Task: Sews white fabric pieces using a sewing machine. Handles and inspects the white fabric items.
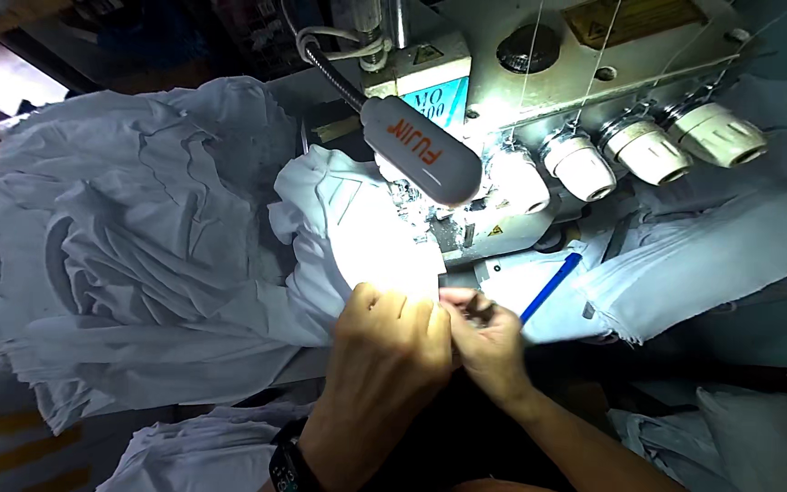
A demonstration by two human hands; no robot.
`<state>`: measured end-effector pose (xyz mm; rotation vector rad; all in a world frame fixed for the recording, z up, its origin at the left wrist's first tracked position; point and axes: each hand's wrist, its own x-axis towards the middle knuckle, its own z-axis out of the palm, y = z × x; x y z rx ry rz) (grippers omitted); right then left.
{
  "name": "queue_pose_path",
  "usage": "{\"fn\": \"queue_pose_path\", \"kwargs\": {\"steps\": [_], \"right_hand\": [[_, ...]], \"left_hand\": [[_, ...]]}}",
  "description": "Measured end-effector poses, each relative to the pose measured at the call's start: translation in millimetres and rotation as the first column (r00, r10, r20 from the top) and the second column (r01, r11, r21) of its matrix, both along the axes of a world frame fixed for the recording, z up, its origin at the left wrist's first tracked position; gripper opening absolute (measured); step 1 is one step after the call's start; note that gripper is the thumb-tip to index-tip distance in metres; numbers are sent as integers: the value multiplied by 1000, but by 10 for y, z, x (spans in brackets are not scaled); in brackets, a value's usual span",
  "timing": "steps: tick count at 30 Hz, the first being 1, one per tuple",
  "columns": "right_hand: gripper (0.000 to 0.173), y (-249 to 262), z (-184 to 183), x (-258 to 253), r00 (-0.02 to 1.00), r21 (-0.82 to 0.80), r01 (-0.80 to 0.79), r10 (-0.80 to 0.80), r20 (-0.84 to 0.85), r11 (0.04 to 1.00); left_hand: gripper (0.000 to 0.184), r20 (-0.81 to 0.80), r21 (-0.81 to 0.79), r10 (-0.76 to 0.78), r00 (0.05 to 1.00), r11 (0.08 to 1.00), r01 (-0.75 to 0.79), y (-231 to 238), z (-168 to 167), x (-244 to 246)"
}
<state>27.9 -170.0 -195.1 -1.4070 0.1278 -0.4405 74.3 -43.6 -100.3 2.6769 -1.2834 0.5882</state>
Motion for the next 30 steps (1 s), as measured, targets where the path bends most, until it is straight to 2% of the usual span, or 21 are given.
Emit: {"fn": "queue_pose_path", "kwargs": {"steps": [1,2,3,4,6,8,9,10,12,14,16,17,19,24,30], "right_hand": [[15,-120,-35,19,991,-153,2,19,136,988],[19,-250,-20,50,964,-317,-46,125,233,947],[22,-363,42,98,934,-476,-97,245,260,874],[26,-442,118,158,925,-618,-96,299,234,780],[38,-530,273,251,971,-814,0,195,139,581],[52,-583,423,275,995,-881,91,-1,102,465],[53,-611,467,261,993,-879,116,-31,114,462],[48,-639,489,244,989,-863,125,13,150,490],[30,-649,441,253,949,-816,70,214,232,575],[18,-592,336,322,900,-790,55,313,304,610],[16,-537,255,378,881,-750,75,309,359,657],[16,-519,238,380,881,-736,74,302,364,673],[16,-494,206,366,892,-737,83,279,355,671],[15,-438,176,494,912,-718,160,177,370,677],[15,-397,219,544,940,-732,176,108,323,658]], "left_hand": [[25,-6,-21,-8,1000,1000,8,18,-42,-19],[24,-10,-41,-15,1000,999,14,31,-70,-31],[23,-11,-54,-18,1000,998,18,41,-88,-38],[22,-14,-59,-20,1000,998,19,50,-92,-45],[19,-32,-69,-15,999,998,13,76,-74,-58],[18,-51,-63,-7,999,998,4,114,-62,-51],[18,-65,-67,-16,998,998,12,128,-69,-44],[17,-76,-78,-32,997,997,26,135,-81,-34],[18,-98,-121,-77,992,991,65,137,-90,-10],[17,-105,-195,-106,989,977,84,131,-98,45],[12,-98,-205,-79,992,977,58,179,-153,147],[17,-101,-174,-54,993,984,36,231,-196,206],[25,-144,-202,-43,989,979,13,326,-274,300],[21,-234,-366,-92,968,931,0,356,-304,465],[21,-272,-396,-149,951,918,31,360,-258,703]]}}
